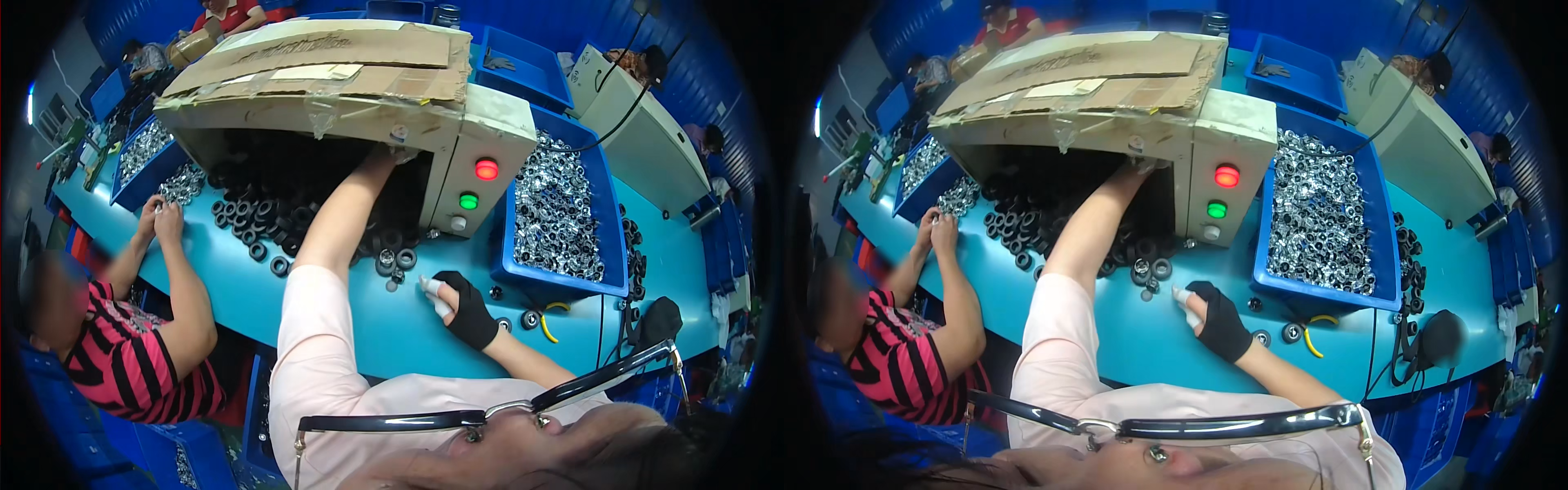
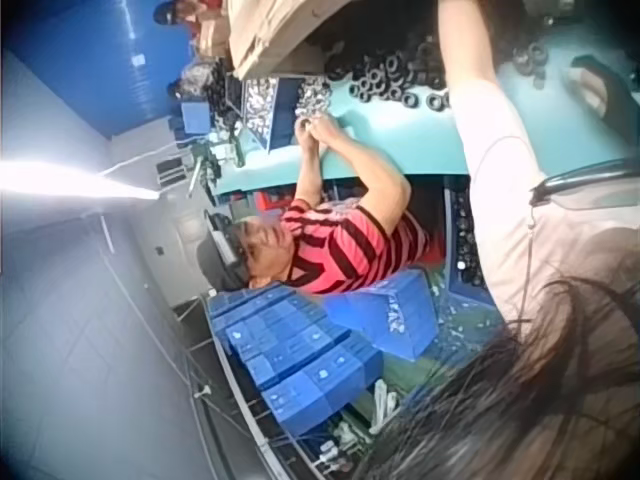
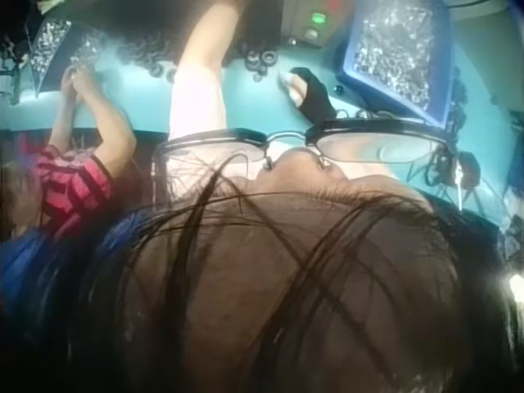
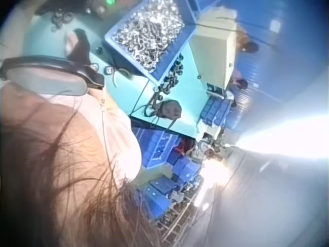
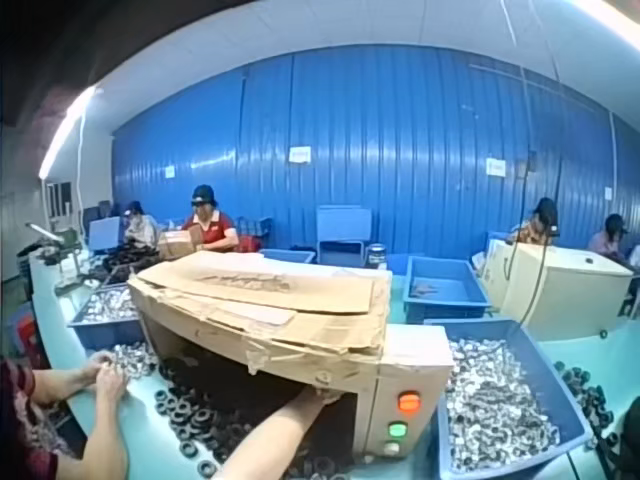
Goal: The person assembles wheels by picking up rubber tires and wheel hubs by hand, fitting each tire onto a hub, and placing the assembled wheels into a container.
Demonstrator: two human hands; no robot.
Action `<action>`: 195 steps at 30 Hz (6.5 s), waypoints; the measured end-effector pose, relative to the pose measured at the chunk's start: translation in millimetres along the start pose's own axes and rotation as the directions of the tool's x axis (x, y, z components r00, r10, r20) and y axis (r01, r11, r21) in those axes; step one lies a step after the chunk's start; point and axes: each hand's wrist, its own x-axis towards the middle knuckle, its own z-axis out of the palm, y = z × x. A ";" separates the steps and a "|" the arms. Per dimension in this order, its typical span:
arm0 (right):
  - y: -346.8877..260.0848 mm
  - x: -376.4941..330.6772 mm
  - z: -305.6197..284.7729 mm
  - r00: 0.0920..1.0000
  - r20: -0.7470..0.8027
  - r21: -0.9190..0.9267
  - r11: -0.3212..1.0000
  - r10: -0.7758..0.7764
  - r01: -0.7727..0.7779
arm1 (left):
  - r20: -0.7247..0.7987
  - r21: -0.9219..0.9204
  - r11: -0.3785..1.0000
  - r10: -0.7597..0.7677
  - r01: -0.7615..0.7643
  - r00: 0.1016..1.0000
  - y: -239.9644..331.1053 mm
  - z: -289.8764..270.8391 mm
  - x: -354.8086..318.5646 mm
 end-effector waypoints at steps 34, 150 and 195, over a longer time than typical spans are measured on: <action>-3.0 19.1 4.3 0.948 -0.115 0.288 0.923 0.298 -0.255 | 0.498 -0.798 0.034 -0.526 0.602 0.689 177.7 -172.7 -178.6; 4.5 4.7 17.2 0.972 -0.089 0.612 0.782 0.216 -0.118 | 0.248 -0.767 0.366 -0.588 0.527 0.770 225.5 -117.7 -250.9; 16.1 9.2 11.0 0.965 0.161 0.524 0.810 0.207 -0.261 | 0.359 -0.892 0.046 -0.535 0.451 0.765 230.7 -120.4 -241.9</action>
